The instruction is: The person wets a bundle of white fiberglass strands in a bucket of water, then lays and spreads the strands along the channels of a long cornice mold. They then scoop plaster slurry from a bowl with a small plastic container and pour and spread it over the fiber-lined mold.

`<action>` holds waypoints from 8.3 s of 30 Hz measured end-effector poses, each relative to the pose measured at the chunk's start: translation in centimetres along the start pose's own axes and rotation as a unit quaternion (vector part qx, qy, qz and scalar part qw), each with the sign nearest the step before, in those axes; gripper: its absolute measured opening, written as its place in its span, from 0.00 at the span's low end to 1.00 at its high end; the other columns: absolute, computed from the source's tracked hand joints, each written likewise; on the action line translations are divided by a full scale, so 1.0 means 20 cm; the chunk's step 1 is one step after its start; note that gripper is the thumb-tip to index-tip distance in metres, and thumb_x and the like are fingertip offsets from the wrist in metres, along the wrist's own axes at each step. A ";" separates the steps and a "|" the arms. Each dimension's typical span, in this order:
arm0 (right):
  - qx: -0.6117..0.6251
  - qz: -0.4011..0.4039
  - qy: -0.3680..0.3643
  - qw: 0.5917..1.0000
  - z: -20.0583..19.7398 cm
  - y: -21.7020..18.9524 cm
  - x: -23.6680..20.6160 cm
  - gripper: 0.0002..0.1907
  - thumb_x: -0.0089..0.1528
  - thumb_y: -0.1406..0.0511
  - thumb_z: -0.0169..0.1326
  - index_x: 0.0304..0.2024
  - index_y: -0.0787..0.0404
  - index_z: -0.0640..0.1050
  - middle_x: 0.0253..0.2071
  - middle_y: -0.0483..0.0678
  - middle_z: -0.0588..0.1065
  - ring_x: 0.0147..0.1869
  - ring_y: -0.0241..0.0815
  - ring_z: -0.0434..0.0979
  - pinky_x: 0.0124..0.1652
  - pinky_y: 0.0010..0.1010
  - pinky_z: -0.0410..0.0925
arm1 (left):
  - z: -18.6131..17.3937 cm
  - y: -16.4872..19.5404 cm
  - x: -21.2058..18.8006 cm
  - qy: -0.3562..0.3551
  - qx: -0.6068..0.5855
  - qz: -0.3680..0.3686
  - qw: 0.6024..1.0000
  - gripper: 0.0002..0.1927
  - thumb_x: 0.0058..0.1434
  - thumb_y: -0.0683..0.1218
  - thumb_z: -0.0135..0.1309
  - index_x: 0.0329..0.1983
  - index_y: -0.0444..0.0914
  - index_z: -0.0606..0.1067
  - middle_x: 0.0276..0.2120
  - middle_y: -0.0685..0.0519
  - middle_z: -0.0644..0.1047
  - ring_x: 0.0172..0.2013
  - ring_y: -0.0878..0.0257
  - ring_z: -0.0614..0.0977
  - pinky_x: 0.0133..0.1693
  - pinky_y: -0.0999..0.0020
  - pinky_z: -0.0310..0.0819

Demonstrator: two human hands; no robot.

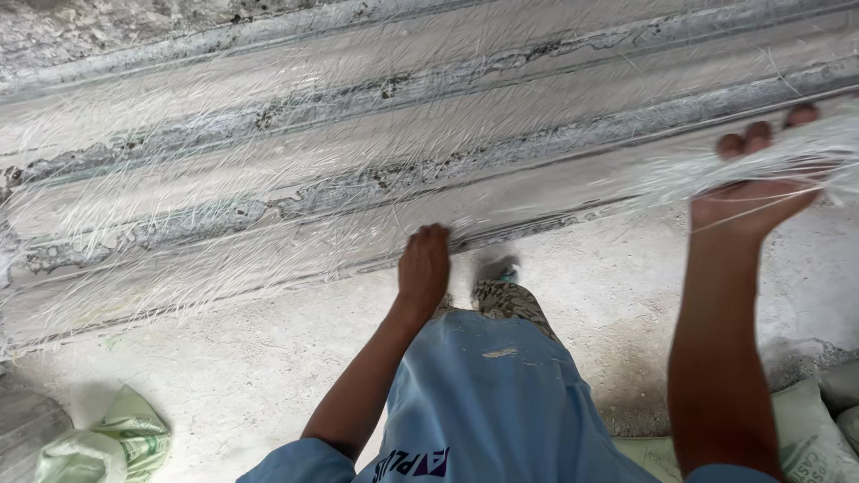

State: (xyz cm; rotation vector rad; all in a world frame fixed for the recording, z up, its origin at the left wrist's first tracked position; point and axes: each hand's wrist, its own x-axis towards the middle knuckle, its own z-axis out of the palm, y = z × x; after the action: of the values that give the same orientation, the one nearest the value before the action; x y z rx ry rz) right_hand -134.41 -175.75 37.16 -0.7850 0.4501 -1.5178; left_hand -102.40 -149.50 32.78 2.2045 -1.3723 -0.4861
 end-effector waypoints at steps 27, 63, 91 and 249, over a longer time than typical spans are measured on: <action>0.242 0.251 -0.153 0.925 -0.39 -0.04 0.22 0.16 0.79 0.53 0.46 0.49 0.58 0.71 0.34 0.46 0.74 0.33 0.34 0.74 0.31 0.25 0.65 | 0.79 1.42 0.04 0.060 -0.270 -0.011 0.961 0.15 0.75 0.48 0.45 0.53 0.31 0.74 0.50 0.38 0.81 0.52 0.48 0.83 0.55 0.55 0.76; 0.194 0.152 -0.119 0.962 -0.89 -0.33 0.71 0.28 0.71 0.46 0.46 0.64 0.56 0.64 0.40 0.48 0.74 0.34 0.37 0.75 0.34 0.30 0.67 | 1.13 1.73 0.31 0.013 -0.315 0.023 0.949 0.07 0.73 0.41 0.50 0.48 0.35 0.76 0.40 0.43 0.82 0.40 0.50 0.86 0.43 0.57 0.82; 0.289 0.188 -0.328 0.880 -1.75 -0.86 1.91 0.28 0.66 0.52 0.58 0.61 0.62 0.70 0.46 0.49 0.79 0.40 0.42 0.83 0.36 0.37 0.76 | 1.48 2.08 0.59 0.107 0.296 -0.178 0.932 0.25 0.66 0.52 0.44 0.59 0.29 0.71 0.60 0.32 0.69 0.63 0.33 0.67 0.54 0.25 0.60; 0.091 0.289 -0.069 0.951 -3.15 -2.03 2.87 0.24 0.73 0.54 0.41 0.66 0.61 0.68 0.32 0.39 0.67 0.29 0.28 0.64 0.29 0.22 0.64 | 3.18 4.63 1.25 0.138 -0.227 -0.004 0.964 0.18 0.74 0.49 0.49 0.58 0.32 0.73 0.47 0.38 0.79 0.46 0.47 0.81 0.47 0.54 0.76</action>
State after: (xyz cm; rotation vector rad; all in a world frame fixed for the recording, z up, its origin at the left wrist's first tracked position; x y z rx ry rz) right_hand -205.24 -238.04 33.97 -0.5436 0.3848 -0.9352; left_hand -192.99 -220.36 33.73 1.8200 -0.9890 -0.4256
